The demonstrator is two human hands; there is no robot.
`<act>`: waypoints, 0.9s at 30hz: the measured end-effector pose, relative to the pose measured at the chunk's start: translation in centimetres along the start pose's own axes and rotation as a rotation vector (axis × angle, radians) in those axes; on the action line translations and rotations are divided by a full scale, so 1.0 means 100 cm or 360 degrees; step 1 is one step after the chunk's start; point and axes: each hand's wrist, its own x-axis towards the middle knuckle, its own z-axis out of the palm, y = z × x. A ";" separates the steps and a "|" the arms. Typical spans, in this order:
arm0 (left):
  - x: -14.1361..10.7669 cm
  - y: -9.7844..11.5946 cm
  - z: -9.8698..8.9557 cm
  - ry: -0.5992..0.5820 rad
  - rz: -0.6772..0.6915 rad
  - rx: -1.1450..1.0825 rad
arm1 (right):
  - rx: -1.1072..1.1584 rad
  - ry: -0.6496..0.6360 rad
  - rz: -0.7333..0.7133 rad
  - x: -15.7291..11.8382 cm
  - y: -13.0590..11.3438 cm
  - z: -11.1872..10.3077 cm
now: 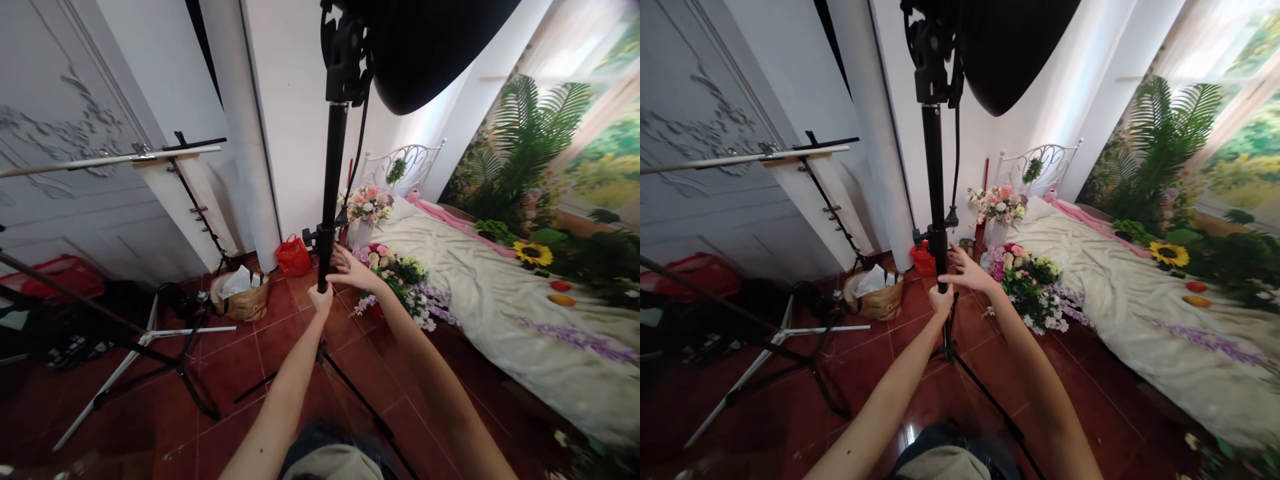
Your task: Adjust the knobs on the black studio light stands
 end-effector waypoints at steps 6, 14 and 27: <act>0.001 0.000 -0.002 -0.0017 0.0042 0.0131 | 0.0150 0.0657 -0.0081 0.060 -0.078 0.016; 0.008 -0.025 -0.009 -0.0345 0.0141 -0.0037 | 0.0018 0.0970 0.0170 0.065 -0.072 0.034; -0.001 -0.070 -0.033 -0.0670 0.0058 -0.0131 | 0.0025 0.0655 0.0162 0.032 -0.017 0.062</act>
